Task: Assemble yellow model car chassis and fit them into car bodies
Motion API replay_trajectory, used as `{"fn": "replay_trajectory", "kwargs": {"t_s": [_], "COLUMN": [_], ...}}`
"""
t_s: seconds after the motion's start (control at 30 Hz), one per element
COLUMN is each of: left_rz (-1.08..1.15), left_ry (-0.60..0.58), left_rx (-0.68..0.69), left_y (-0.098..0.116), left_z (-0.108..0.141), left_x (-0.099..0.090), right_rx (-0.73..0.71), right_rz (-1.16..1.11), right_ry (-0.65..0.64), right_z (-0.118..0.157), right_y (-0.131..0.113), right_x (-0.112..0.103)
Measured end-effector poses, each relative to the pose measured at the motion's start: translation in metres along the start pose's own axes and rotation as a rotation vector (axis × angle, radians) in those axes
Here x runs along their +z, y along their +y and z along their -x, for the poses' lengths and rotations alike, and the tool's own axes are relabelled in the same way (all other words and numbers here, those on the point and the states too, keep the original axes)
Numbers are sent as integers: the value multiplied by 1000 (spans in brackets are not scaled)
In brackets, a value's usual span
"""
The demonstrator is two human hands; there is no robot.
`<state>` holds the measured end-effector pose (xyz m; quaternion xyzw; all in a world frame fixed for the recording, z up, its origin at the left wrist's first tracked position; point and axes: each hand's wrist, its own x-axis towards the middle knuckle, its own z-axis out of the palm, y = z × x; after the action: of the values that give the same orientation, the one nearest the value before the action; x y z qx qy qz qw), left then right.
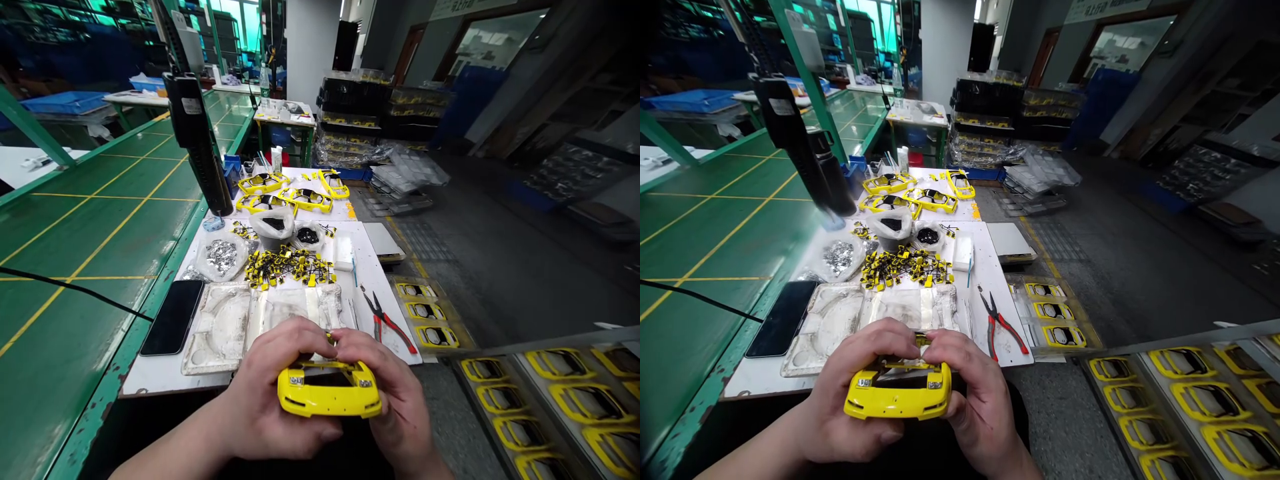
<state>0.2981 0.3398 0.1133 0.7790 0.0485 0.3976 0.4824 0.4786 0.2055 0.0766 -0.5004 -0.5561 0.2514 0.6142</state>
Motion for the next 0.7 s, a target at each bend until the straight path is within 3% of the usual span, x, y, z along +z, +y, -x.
{"fn": "replay_trajectory", "kwargs": {"t_s": [0.7], "left_rz": [-4], "left_ry": [5], "left_rx": [4], "left_y": [0], "left_z": [1], "left_x": [-1], "right_rx": [-2], "right_rz": [5], "right_ry": [3], "right_z": [-1], "right_y": [-2], "right_x": [-1]}}
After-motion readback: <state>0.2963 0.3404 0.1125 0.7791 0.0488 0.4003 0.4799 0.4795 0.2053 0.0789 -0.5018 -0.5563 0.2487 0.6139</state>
